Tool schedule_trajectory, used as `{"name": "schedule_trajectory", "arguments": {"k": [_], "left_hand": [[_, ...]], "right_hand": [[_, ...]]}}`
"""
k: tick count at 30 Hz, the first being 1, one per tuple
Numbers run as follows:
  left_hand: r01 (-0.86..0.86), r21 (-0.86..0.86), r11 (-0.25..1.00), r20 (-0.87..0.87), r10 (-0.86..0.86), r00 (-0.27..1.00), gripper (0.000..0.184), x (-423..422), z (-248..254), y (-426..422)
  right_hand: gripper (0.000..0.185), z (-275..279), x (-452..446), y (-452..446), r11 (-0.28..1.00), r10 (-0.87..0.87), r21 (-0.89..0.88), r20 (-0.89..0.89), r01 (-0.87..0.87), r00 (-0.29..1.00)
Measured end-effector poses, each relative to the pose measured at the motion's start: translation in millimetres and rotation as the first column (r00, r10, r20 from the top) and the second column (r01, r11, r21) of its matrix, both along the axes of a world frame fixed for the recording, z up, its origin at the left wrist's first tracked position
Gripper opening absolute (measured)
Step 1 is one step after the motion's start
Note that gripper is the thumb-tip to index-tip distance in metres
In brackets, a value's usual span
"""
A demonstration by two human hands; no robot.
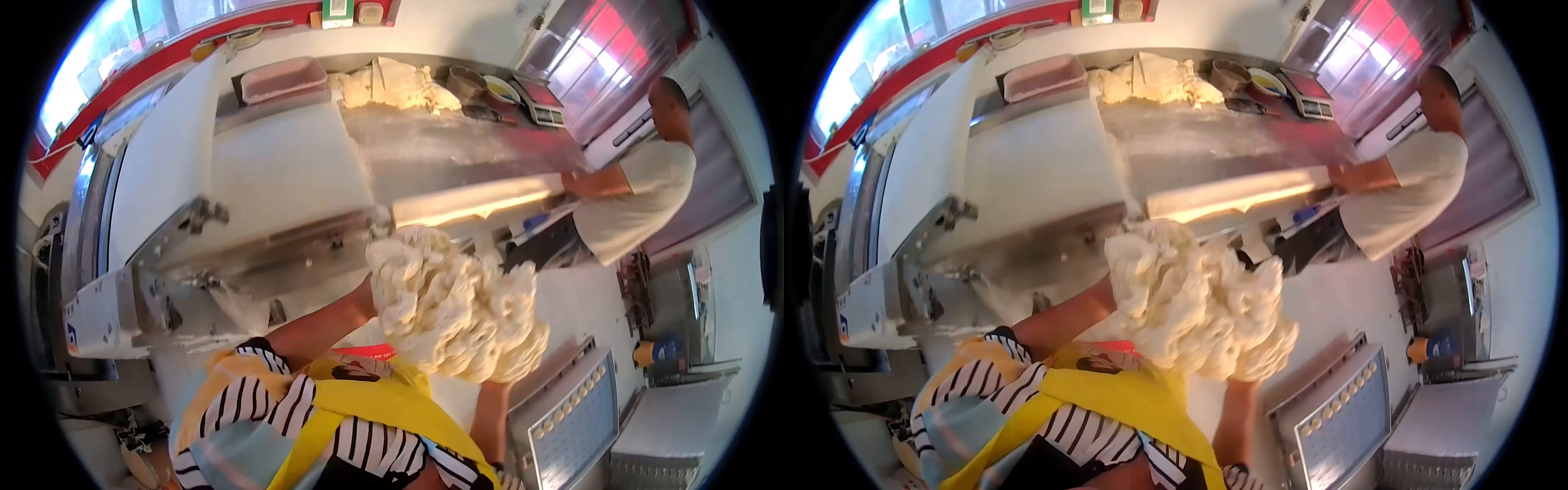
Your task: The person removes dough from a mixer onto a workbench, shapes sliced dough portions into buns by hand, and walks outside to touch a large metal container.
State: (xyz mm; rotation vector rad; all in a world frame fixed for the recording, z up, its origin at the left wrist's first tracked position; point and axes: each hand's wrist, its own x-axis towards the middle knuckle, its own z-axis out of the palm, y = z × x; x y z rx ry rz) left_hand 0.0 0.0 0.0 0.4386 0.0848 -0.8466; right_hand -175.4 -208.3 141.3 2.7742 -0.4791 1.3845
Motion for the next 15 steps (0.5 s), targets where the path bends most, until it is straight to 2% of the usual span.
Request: {"name": "schedule_trajectory", "arguments": {"k": [1,6,8,9,10,11,12,13,14,15], "left_hand": [[-0.038,-0.03,0.999,0.055,0.04,0.998,0.045,39,22,-12],[-0.308,-0.148,0.94,0.288,0.338,0.896,0.045,258,101,-32],[-0.466,-0.087,0.881,0.401,0.459,0.793,0.046,369,122,5],[-0.574,0.007,0.819,0.511,0.49,0.706,0.046,420,129,30],[-0.712,0.13,0.69,0.672,0.467,0.575,0.046,468,132,53],[-0.896,0.247,0.37,0.91,0.229,0.345,0.055,476,144,49],[-0.967,0.233,-0.1,0.967,-0.083,0.242,0.064,482,158,44],[-0.885,0.006,-0.465,0.863,-0.445,0.239,0.073,487,165,39],[-0.893,-0.006,-0.451,0.693,-0.645,0.321,0.083,496,161,22],[-0.902,0.002,-0.432,0.471,-0.795,0.382,0.093,503,153,-7]], "right_hand": [[0.044,49,49,-3,0.983,0.128,0.133,0.021,-0.13,0.992],[0.047,22,335,-127,0.78,0.441,0.432,0.135,-0.454,0.887],[0.05,7,475,-163,0.68,0.484,0.55,0.159,-0.485,0.86],[0.052,0,546,-175,0.639,0.49,0.598,0.168,-0.484,0.855],[0.054,-8,613,-185,0.599,0.496,0.645,0.167,-0.475,0.852],[0.056,-9,662,-189,0.561,0.526,0.649,0.199,-0.513,0.827],[0.059,-11,700,-185,0.511,0.583,0.649,0.221,-0.564,0.782],[0.067,-10,725,-170,0.408,0.673,0.672,0.235,-0.618,0.701],[0.072,-23,749,-156,0.436,0.794,0.521,0.161,-0.734,0.586],[0.09,-24,759,-136,0.523,0.841,0.442,-0.128,-0.729,0.525]]}}
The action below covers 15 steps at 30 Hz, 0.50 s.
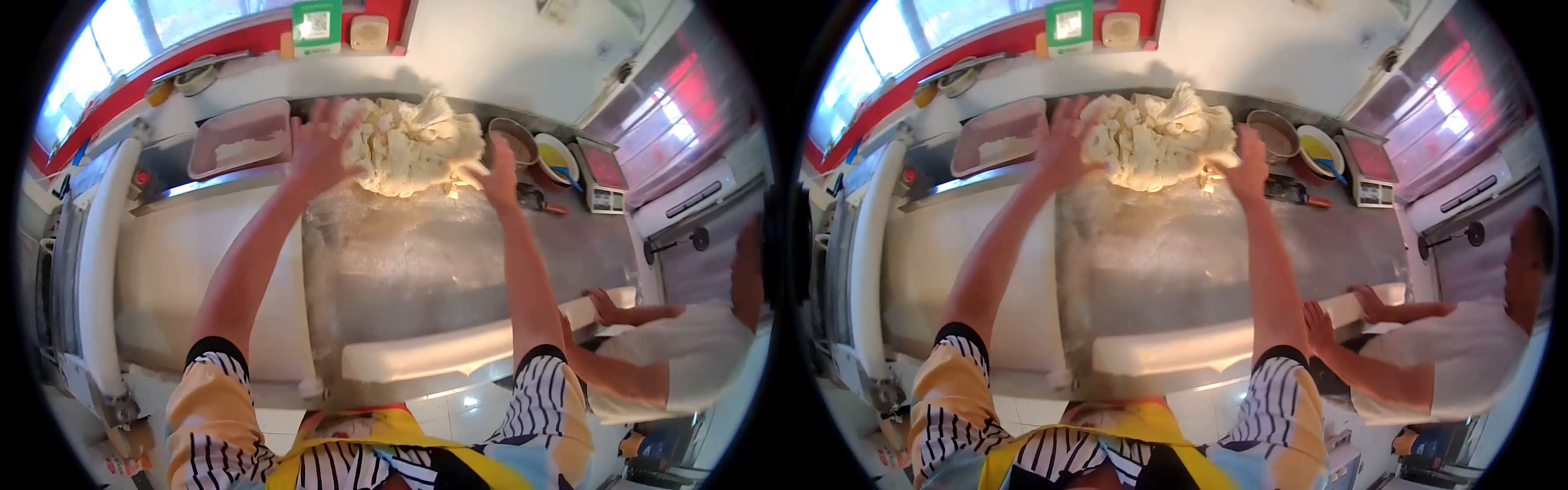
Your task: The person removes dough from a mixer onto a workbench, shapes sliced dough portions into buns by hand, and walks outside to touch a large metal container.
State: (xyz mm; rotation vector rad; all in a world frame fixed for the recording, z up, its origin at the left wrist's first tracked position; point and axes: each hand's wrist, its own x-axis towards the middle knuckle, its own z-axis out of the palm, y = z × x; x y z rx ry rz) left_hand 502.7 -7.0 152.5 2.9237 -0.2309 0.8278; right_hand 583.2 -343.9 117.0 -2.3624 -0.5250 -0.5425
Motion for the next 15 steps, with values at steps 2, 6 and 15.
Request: {"name": "schedule_trajectory", "arguments": {"k": [2,6,15], "left_hand": [[0.054,0.222,0.974,-0.22,-0.004,0.976,0.106,43,-42,-28],[0.013,0.204,0.979,-0.4,0.072,0.914,0.117,121,-107,-39],[-0.097,0.161,0.982,-0.473,0.164,0.866,0.118,116,-91,-51]], "right_hand": [[0.105,-82,53,39,0.925,-0.089,-0.369,0.012,0.088,0.996],[0.103,-124,94,70,0.968,0.026,-0.25,0.009,-0.023,1.0],[0.095,9,41,36,0.984,0.092,-0.17,0.216,-0.055,0.972]]}}
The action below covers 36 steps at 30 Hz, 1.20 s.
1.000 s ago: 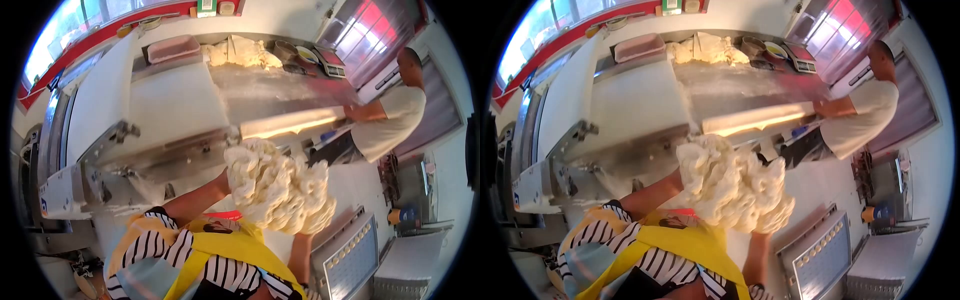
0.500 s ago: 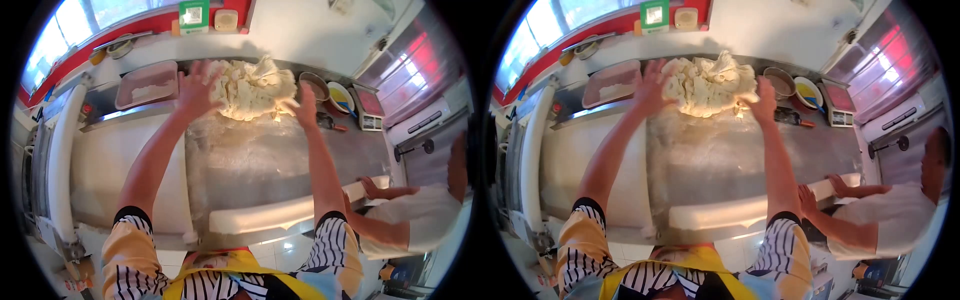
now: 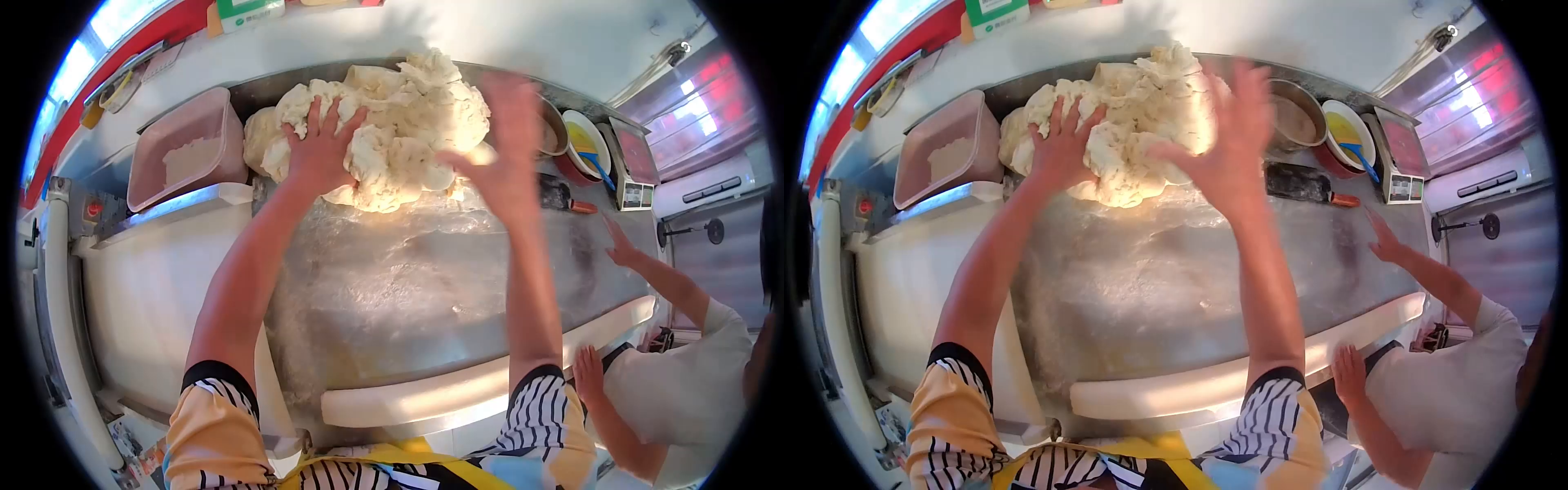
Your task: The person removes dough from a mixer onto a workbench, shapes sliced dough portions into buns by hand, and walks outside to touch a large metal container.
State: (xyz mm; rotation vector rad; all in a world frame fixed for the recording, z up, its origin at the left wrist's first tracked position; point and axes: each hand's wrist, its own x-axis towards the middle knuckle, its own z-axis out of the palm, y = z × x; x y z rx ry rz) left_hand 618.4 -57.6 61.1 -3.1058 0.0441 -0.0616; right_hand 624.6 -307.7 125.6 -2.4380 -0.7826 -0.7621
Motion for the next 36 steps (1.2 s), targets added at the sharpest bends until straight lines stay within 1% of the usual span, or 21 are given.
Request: {"name": "schedule_trajectory", "arguments": {"k": [2,6,7,8,9,11,13,14,15,16,17,18,20,22,24,25,29,32,34,35,36], "left_hand": [[-0.011,0.002,1.0,0.004,0.011,1.0,0.117,0,-2,-1],[-0.02,0.0,1.0,0.069,0.02,0.997,0.115,1,-17,0],[-0.058,0.007,0.998,0.119,0.056,0.991,0.114,3,-17,7],[-0.052,-0.003,0.999,0.123,0.052,0.991,0.114,-4,-24,3],[-0.045,-0.018,0.999,0.152,0.047,0.987,0.114,-6,-27,-4],[-0.042,-0.01,0.999,0.102,0.043,0.994,0.113,-8,-19,-4],[-0.033,-0.019,0.999,0.026,0.033,0.999,0.113,-17,-10,-3],[-0.014,-0.05,0.999,-0.013,0.013,1.0,0.113,-22,-3,0],[0.007,-0.081,0.997,-0.045,-0.011,0.999,0.112,-26,3,1],[0.029,-0.109,0.994,-0.077,-0.038,0.996,0.112,-28,10,2],[0.093,-0.151,0.984,-0.033,-0.099,0.995,0.101,-42,14,7],[0.139,-0.145,0.98,-0.044,-0.147,0.988,0.097,-61,23,9],[0.218,-0.13,0.967,-0.06,-0.227,0.972,0.089,-106,53,14],[0.194,-0.3,0.934,-0.079,-0.228,0.971,0.086,-166,87,15],[0.158,-0.343,0.926,-0.145,-0.219,0.965,0.08,-224,116,21],[0.151,-0.347,0.926,-0.144,-0.211,0.967,0.079,-254,127,26],[0.025,-0.439,0.898,-0.148,-0.1,0.984,0.079,-361,169,36],[0.066,-0.397,0.916,-0.075,-0.104,0.992,0.076,-430,179,35],[0.132,-0.432,0.892,-0.038,-0.164,0.986,0.074,-473,175,27],[0.152,-0.471,0.869,-0.039,-0.193,0.98,0.074,-494,164,22],[0.179,-0.507,0.843,-0.042,-0.232,0.972,0.074,-515,152,18]], "right_hand": [[0.09,-24,19,20,0.996,-0.088,-0.002,0.023,0.089,0.996],[0.082,-111,84,79,0.961,-0.276,0.015,0.056,0.275,0.96],[0.079,-104,108,86,0.96,-0.28,0.007,0.066,0.28,0.958],[0.08,-102,113,87,0.965,-0.263,0.019,0.111,0.263,0.958],[0.081,-105,111,82,0.971,-0.24,0.017,0.061,0.239,0.969],[0.083,-87,100,81,0.982,-0.175,0.067,0.001,0.174,0.985],[0.086,-78,46,72,0.982,-0.104,0.147,-0.076,0.114,0.992],[0.091,-80,9,74,0.98,-0.099,0.165,-0.063,0.108,0.993],[0.095,-86,-31,82,0.98,-0.03,0.194,-0.042,0.037,0.999],[0.093,-106,-53,94,0.994,0.034,0.107,-0.08,-0.025,0.996],[0.091,-146,-39,102,1.0,-0.021,0.007,0.052,0.021,0.998],[0.09,-174,-18,109,0.993,-0.069,-0.08,0.184,0.084,0.981],[0.089,-168,8,119,0.998,-0.042,-0.038,0.153,0.048,0.987],[0.09,-163,2,112,0.998,-0.023,-0.058,0.081,0.028,0.996],[0.092,-153,-6,108,0.996,-0.026,-0.087,0.023,0.028,0.999],[0.095,-144,-14,108,0.985,-0.072,-0.164,-0.074,0.059,0.995],[0.098,-108,-36,97,0.917,-0.15,-0.393,-0.203,0.06,0.968],[0.098,-74,-75,89,0.954,-0.245,-0.227,-0.204,0.197,0.948],[0.095,-59,-126,87,0.967,-0.251,-0.031,-0.31,0.254,0.917],[0.091,-56,-160,83,0.97,-0.231,-0.003,-0.328,0.243,0.916],[0.085,-52,-209,73,0.979,-0.204,-0.076,-0.33,0.189,0.922]]}}
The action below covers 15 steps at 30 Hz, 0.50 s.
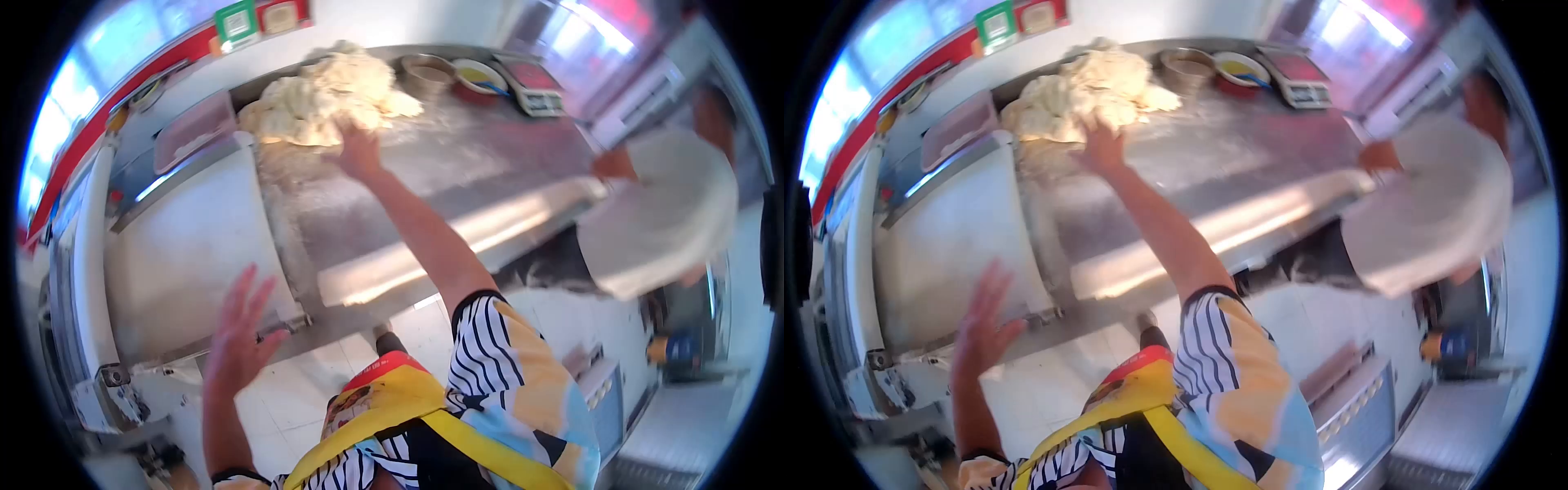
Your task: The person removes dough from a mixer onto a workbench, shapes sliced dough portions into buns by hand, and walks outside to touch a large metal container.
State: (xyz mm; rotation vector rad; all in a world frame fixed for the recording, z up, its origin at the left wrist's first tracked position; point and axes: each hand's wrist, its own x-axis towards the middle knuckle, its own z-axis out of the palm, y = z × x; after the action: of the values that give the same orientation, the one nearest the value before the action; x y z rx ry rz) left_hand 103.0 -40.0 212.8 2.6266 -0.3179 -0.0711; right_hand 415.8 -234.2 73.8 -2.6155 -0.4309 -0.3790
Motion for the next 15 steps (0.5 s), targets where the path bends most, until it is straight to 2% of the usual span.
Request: {"name": "schedule_trajectory", "arguments": {"k": [1,2,3,4,6,7,8,9,10,11,12,13,14,15], "left_hand": [[0.122,-0.019,0.992,-0.023,-0.122,0.992,0.072,-18,-12,-9],[0.239,-0.04,0.97,-0.045,-0.241,0.97,0.07,-35,-28,-19],[0.338,-0.059,0.939,-0.073,-0.341,0.937,0.067,-56,-48,-27],[0.421,-0.083,0.903,-0.104,-0.428,0.898,0.064,-78,-67,-34],[0.536,-0.069,0.842,-0.148,-0.539,0.829,0.057,-118,-104,-43],[0.55,-0.107,0.828,-0.236,-0.559,0.795,0.056,-137,-120,-45],[0.561,-0.137,0.816,-0.322,-0.573,0.754,0.054,-151,-138,-47],[0.57,-0.163,0.805,-0.406,-0.582,0.705,0.053,-163,-155,-51],[0.641,-0.057,0.766,-0.481,-0.583,0.654,0.052,-172,-171,-55],[0.704,0.047,0.708,-0.55,-0.57,0.61,0.052,-178,-188,-62],[0.761,0.149,0.632,-0.612,-0.545,0.573,0.051,-182,-204,-74],[0.802,0.157,0.577,-0.626,-0.57,0.532,0.051,-186,-213,-92],[0.841,0.165,0.516,-0.641,-0.592,0.489,0.051,-188,-223,-113],[0.875,0.173,0.451,-0.655,-0.611,0.444,0.051,-190,-236,-137]], "right_hand": [[0.08,-33,-31,-13,0.983,0.133,0.127,-0.013,-0.13,0.991],[0.074,-25,-102,-32,0.94,0.282,0.214,-0.058,-0.264,0.958],[0.071,-53,-161,-44,0.899,0.337,0.341,-0.135,-0.275,0.932],[0.066,-46,-236,-63,0.843,0.43,0.479,-0.323,-0.246,0.843],[0.055,-98,-366,-104,0.823,0.458,0.533,-0.418,-0.196,0.785],[0.051,-126,-430,-129,0.834,0.426,0.541,-0.503,-0.11,0.752],[0.048,-162,-496,-163,0.884,0.245,0.456,-0.641,0.104,0.728],[0.045,-199,-568,-197,0.885,0.029,0.318,-0.768,0.341,0.64],[0.042,-233,-647,-230,0.803,-0.212,0.12,-0.858,0.584,0.467],[0.039,-257,-726,-260,0.636,-0.395,-0.065,-0.883,0.769,0.253],[0.037,-272,-806,-286,0.4,-0.502,-0.222,-0.865,0.889,0.01],[0.035,-281,-879,-307,0.134,-0.515,-0.333,-0.828,0.933,-0.221],[0.034,-286,-942,-319,-0.128,-0.415,-0.334,-0.837,0.934,-0.356],[0.032,-290,-989,-325,-0.361,-0.279,-0.273,-0.881,0.892,-0.382]]}}
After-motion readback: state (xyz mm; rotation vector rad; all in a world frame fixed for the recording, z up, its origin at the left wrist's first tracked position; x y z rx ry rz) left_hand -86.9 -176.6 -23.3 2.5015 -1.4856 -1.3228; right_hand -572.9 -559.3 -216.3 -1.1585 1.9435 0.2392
